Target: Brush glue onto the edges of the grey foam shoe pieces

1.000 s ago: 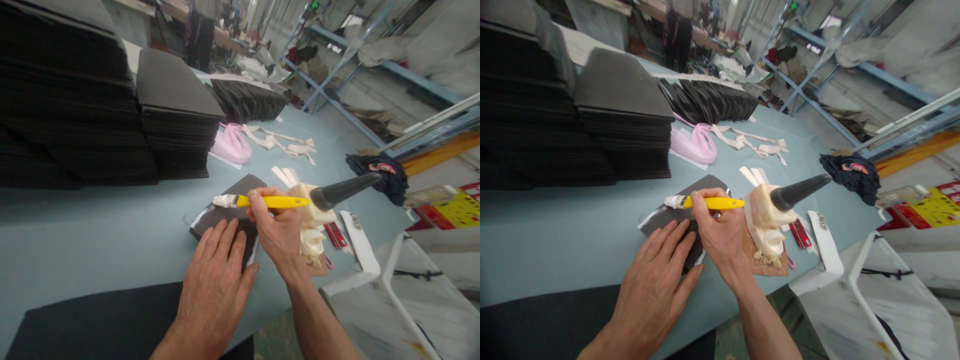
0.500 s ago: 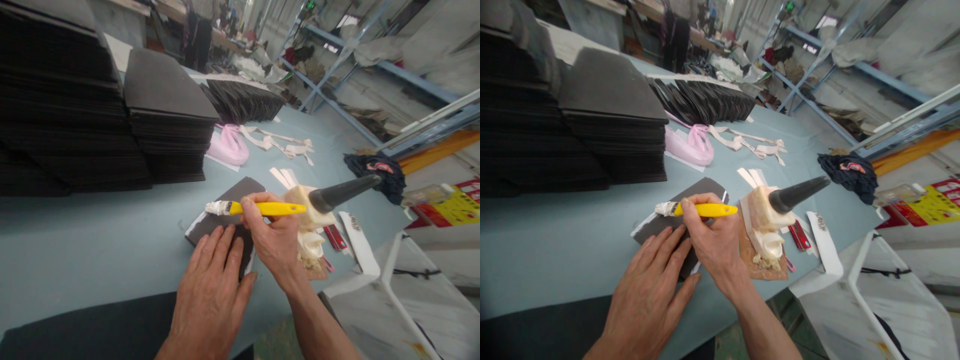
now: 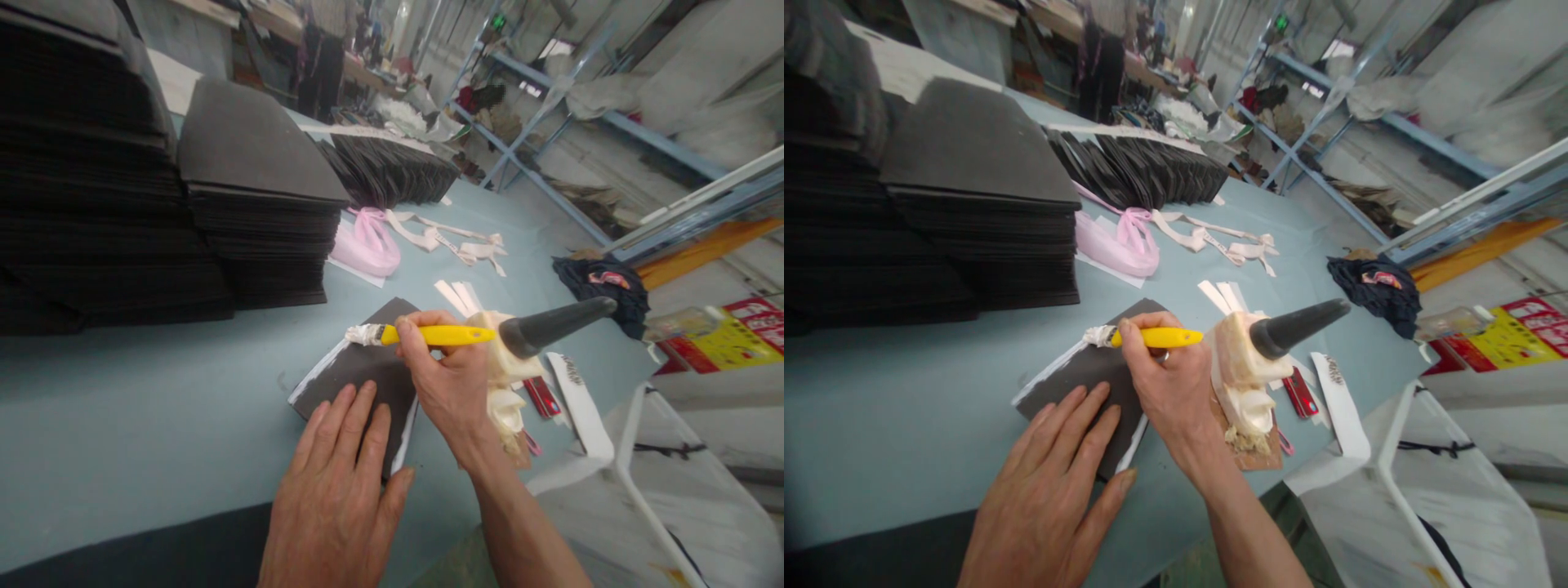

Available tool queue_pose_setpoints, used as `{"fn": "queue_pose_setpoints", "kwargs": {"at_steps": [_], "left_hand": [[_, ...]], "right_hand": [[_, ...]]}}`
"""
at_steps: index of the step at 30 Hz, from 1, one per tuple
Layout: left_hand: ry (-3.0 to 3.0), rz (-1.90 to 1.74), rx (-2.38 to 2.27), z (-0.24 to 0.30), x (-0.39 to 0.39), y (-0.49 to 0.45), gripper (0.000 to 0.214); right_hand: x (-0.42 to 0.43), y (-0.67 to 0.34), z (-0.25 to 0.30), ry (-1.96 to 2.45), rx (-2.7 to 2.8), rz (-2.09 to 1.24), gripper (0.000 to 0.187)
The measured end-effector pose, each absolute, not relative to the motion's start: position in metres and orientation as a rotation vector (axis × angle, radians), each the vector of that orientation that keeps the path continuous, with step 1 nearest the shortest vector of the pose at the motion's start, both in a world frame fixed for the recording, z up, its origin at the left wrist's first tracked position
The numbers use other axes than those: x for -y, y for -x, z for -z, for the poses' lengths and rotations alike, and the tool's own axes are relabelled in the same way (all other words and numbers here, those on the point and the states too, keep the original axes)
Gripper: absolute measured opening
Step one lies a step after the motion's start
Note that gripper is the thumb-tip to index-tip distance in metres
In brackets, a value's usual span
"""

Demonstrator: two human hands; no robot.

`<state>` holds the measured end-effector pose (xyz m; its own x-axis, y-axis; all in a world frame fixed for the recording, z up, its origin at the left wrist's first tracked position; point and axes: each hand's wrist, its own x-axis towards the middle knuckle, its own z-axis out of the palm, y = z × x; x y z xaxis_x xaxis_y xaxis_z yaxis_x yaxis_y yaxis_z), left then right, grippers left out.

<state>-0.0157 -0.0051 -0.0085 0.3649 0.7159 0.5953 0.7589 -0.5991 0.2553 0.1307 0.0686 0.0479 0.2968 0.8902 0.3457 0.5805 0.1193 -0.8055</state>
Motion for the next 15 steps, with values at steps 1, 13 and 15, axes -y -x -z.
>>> {"fn": "queue_pose_setpoints", "kwargs": {"at_steps": [1,13,15], "left_hand": [[2.542,1.059,1.373,0.008,0.005,0.015,0.044],[2.563,1.068,1.371,0.009,0.005,0.018,0.042],[2.568,1.072,1.370,0.010,0.005,0.018,0.042]], "right_hand": [[-0.070,-0.133,-0.048,1.579,1.391,-0.376,0.022],[-0.089,-0.162,-0.043,1.680,1.393,-0.290,0.032],[-0.093,-0.166,-0.041,1.673,1.402,-0.290,0.032]]}}
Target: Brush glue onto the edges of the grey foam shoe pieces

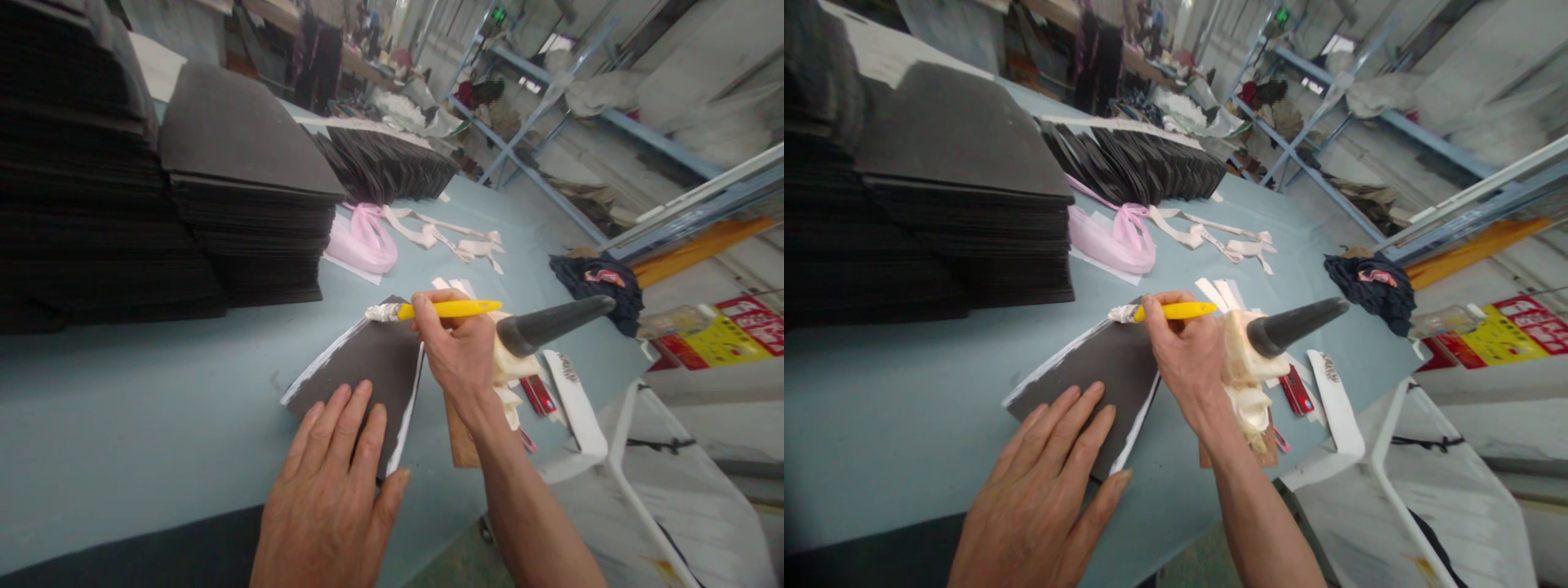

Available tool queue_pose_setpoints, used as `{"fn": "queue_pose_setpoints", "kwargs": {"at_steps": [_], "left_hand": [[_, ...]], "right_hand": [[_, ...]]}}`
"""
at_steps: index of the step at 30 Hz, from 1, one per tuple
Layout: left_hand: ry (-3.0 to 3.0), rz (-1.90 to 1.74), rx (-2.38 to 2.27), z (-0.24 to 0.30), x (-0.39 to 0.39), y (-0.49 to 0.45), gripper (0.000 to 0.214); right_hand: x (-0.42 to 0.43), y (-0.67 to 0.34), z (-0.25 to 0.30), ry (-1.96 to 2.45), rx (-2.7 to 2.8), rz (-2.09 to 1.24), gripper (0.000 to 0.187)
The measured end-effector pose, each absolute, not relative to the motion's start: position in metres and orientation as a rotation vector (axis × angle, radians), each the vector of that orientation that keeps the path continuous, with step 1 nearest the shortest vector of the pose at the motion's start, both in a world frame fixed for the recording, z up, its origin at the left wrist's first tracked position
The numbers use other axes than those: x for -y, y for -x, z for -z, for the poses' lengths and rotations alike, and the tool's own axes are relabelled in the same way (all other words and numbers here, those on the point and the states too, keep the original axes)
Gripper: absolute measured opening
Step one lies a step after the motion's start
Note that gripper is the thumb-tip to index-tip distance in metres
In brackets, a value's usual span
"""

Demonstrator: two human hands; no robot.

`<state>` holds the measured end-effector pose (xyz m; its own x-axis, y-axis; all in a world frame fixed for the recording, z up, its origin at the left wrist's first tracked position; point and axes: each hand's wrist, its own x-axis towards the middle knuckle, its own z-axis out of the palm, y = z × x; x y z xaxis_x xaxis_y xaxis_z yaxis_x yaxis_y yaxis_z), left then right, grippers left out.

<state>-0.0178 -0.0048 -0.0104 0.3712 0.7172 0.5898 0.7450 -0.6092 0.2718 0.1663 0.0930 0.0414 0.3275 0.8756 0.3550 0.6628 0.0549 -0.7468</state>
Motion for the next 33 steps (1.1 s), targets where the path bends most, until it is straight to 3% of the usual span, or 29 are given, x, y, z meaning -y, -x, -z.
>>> {"fn": "queue_pose_setpoints", "kwargs": {"at_steps": [22,33], "left_hand": [[2.632,0.989,1.371,0.017,0.008,0.019,0.044],[2.606,1.062,1.381,0.011,0.006,0.015,0.041]], "right_hand": [[-0.118,-0.195,-0.053,1.775,1.361,-0.038,0.033],[-0.079,-0.146,-0.052,1.520,1.367,-0.579,0.030]]}}
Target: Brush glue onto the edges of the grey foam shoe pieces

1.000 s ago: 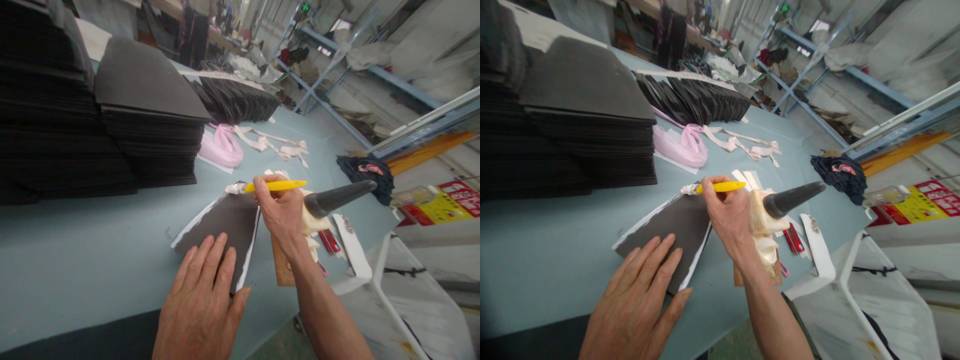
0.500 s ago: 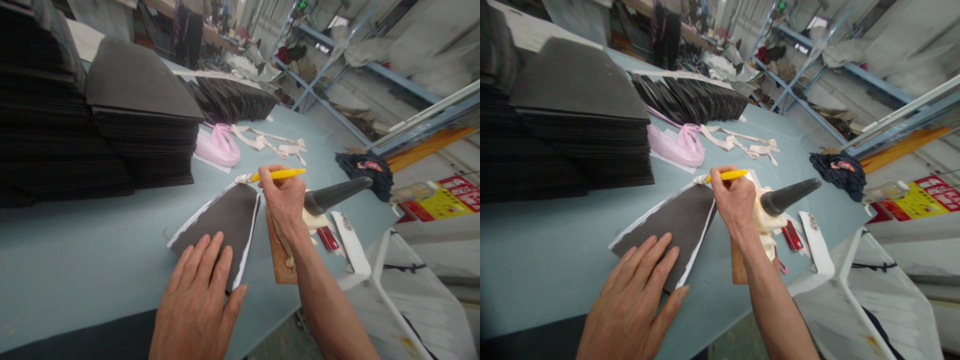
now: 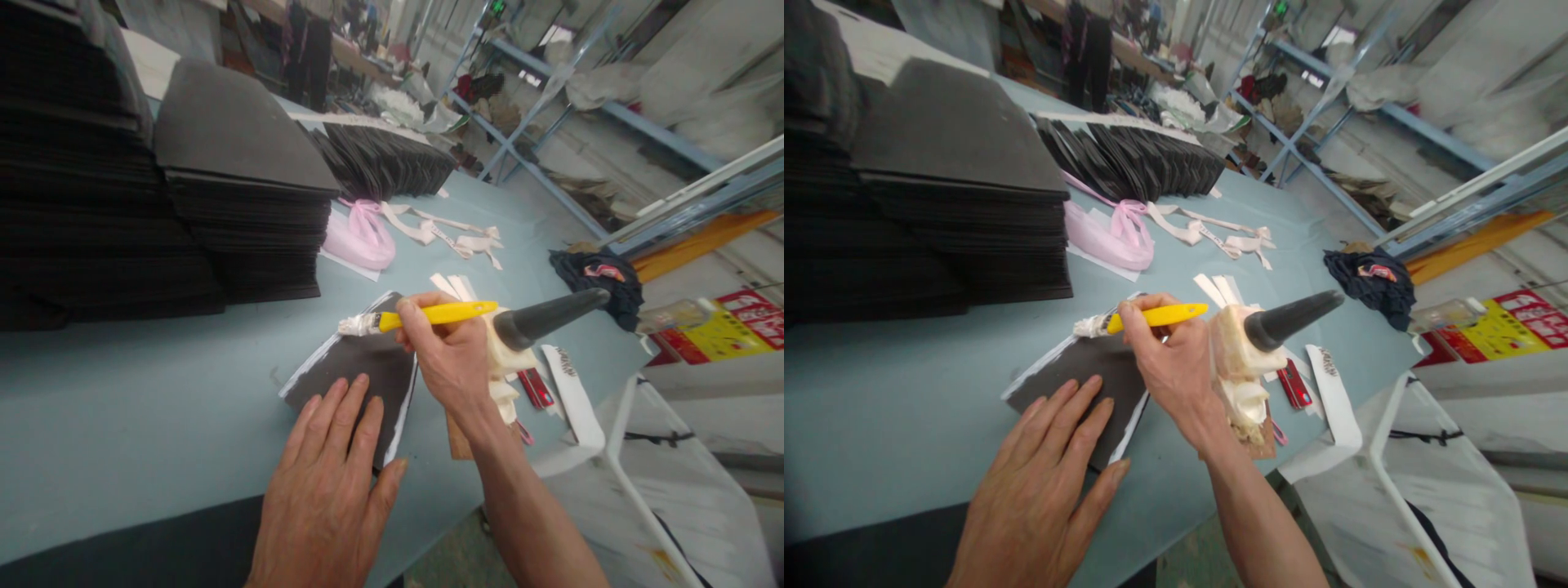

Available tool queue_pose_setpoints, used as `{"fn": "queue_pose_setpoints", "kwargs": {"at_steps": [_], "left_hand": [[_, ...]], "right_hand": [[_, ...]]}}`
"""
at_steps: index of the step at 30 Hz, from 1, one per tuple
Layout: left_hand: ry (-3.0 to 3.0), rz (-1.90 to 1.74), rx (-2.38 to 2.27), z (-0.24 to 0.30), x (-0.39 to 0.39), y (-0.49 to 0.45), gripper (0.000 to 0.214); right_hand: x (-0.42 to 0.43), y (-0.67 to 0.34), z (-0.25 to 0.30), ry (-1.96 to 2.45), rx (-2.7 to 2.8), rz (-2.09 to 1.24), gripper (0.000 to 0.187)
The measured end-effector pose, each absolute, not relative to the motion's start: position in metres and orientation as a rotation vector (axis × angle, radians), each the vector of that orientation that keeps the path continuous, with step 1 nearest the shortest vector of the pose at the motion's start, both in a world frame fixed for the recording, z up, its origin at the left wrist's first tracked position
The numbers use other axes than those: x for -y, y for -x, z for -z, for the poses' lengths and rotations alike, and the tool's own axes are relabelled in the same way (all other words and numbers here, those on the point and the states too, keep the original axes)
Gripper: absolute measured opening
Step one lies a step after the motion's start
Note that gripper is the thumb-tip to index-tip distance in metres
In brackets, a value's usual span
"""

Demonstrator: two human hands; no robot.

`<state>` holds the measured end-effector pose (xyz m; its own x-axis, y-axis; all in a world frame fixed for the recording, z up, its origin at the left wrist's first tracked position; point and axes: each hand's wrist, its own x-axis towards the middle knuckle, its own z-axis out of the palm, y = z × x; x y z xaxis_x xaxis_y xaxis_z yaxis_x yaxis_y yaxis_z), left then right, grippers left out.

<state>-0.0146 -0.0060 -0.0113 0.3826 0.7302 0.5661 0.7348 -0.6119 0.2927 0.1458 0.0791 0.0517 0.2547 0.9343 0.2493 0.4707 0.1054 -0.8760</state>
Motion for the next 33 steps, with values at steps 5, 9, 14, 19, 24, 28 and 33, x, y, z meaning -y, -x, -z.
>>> {"fn": "queue_pose_setpoints", "kwargs": {"at_steps": [5,9,14,19,24,28,33], "left_hand": [[2.610,1.069,1.385,0.012,0.006,0.015,0.042],[2.598,1.091,1.409,0.013,0.008,0.013,0.041],[2.597,1.060,1.414,0.014,0.009,0.013,0.042],[2.630,0.999,1.391,0.012,0.010,0.015,0.042],[2.727,0.914,1.326,0.007,0.004,0.024,0.059],[2.858,0.811,1.188,0.003,-0.010,0.040,0.079],[3.109,0.615,1.098,-0.006,-0.034,0.061,0.068]], "right_hand": [[-0.090,-0.161,-0.043,1.583,1.367,-0.486,0.031],[-0.112,-0.188,-0.040,1.685,1.333,-0.272,0.035],[-0.126,-0.213,-0.043,1.736,1.303,-0.078,0.038],[-0.115,-0.215,-0.048,1.651,1.263,-0.053,0.037],[-0.082,-0.199,-0.062,1.516,1.178,-0.172,0.033],[-0.046,-0.188,-0.072,1.433,1.107,-0.259,0.029],[0.000,-0.189,-0.072,1.399,1.052,-0.340,0.025]]}}
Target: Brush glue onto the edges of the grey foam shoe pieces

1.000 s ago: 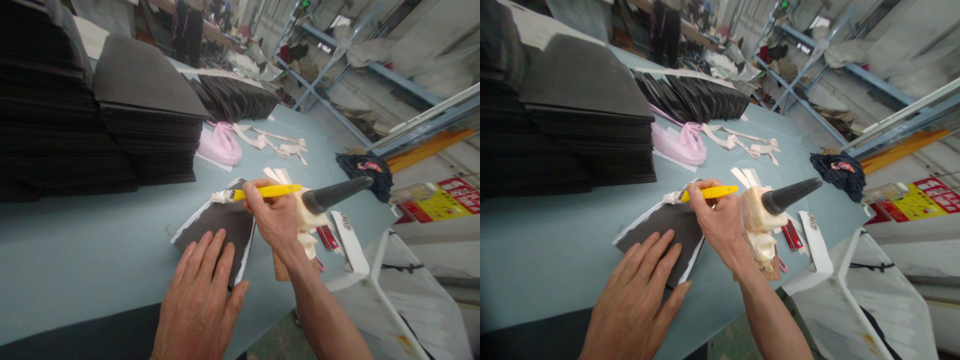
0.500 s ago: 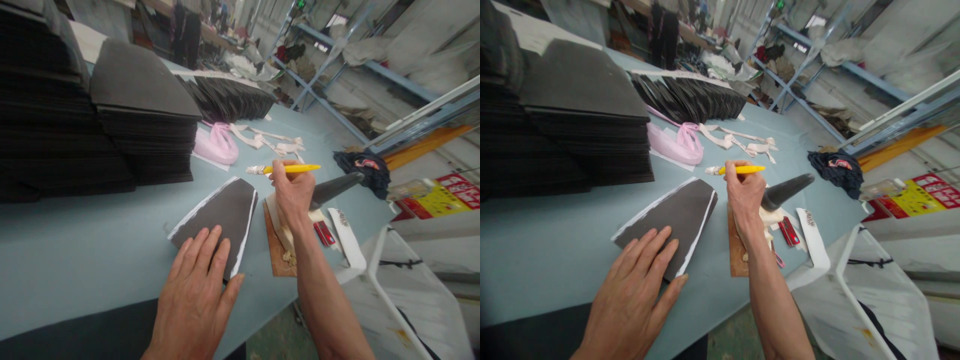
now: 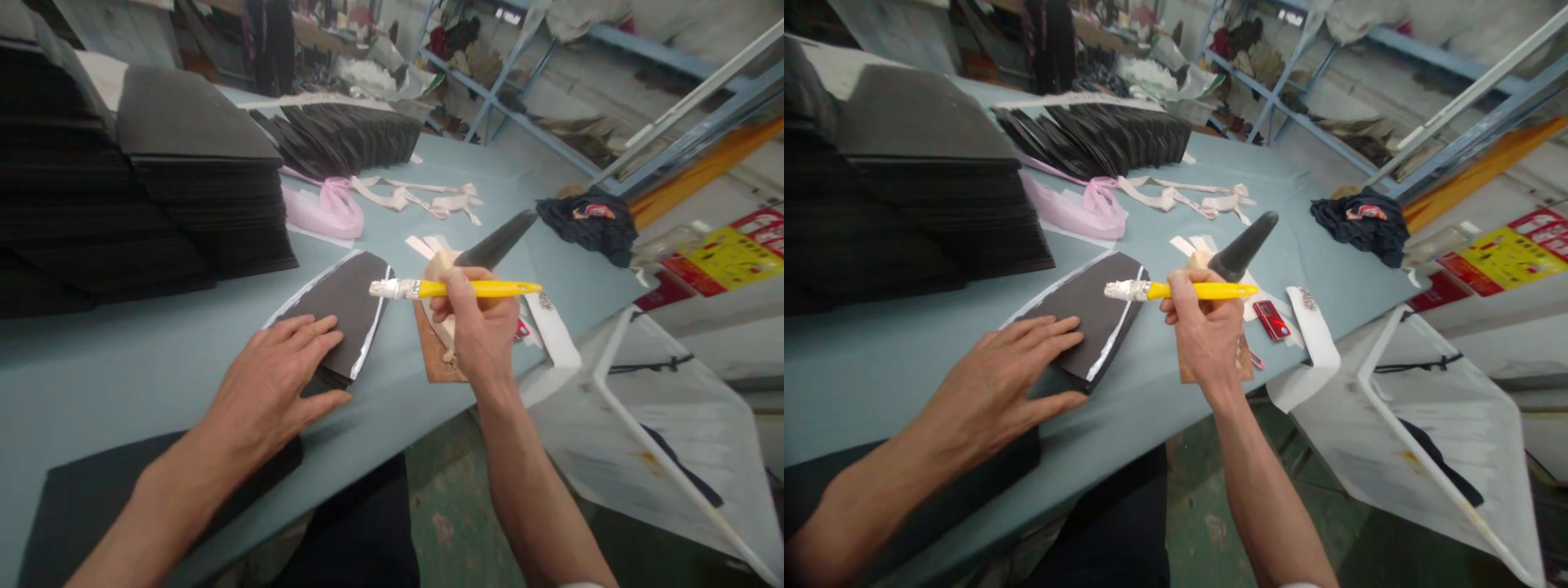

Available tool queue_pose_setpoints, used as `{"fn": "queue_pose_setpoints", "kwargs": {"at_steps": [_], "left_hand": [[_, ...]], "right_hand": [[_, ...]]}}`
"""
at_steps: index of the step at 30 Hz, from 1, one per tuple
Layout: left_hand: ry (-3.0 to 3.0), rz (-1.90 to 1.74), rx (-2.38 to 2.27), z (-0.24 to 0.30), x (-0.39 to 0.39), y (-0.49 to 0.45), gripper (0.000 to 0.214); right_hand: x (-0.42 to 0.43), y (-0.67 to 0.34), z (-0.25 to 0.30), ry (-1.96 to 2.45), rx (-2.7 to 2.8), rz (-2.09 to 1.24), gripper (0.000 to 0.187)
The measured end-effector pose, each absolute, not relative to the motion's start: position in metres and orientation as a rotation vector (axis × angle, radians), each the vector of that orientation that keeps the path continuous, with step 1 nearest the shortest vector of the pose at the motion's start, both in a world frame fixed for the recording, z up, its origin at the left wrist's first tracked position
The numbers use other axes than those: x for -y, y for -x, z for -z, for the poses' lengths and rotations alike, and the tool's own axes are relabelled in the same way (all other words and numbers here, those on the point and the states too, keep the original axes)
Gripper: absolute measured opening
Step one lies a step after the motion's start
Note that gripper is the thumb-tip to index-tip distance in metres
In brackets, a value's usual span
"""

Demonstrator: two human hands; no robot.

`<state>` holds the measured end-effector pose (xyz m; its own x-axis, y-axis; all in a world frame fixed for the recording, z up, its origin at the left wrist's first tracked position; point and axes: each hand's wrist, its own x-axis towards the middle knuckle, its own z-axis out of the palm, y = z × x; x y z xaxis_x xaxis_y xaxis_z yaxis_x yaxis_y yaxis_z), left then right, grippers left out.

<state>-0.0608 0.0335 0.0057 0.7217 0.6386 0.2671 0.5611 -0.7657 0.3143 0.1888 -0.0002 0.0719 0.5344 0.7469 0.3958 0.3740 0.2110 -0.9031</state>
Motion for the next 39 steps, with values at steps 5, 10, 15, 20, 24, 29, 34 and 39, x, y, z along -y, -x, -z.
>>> {"fn": "queue_pose_setpoints", "kwargs": {"at_steps": [5,10,15,20,24,29,34,39], "left_hand": [[-2.609,-0.499,-0.818,-0.016,-0.053,0.074,0.053],[-2.534,-0.445,-0.804,-0.023,-0.069,0.076,0.059],[-2.502,-0.360,-0.785,-0.036,-0.082,0.075,0.070],[-2.456,-0.354,-0.794,-0.046,-0.085,0.074,0.061],[-2.544,-0.465,-0.829,-0.043,-0.073,0.071,0.051],[-2.760,-0.435,-1.016,-0.037,-0.051,0.059,0.043],[-2.807,-0.347,-1.116,-0.040,-0.048,0.043,0.045],[-2.823,-0.532,-1.193,-0.045,-0.057,0.041,0.051]], "right_hand": [[0.034,-0.192,-0.060,1.402,0.994,-0.418,0.025],[0.052,-0.191,-0.044,1.373,0.943,-0.553,0.029],[0.061,-0.188,-0.030,1.372,0.867,-0.653,0.034],[0.070,-0.191,-0.022,1.338,0.840,-0.671,0.036],[0.078,-0.193,-0.023,1.254,0.795,-0.701,0.035],[0.086,-0.189,-0.025,1.156,0.684,-0.767,0.041],[0.096,-0.181,-0.027,1.048,0.751,-0.775,0.035],[0.113,-0.172,-0.032,1.013,1.009,-0.466,0.016]]}}
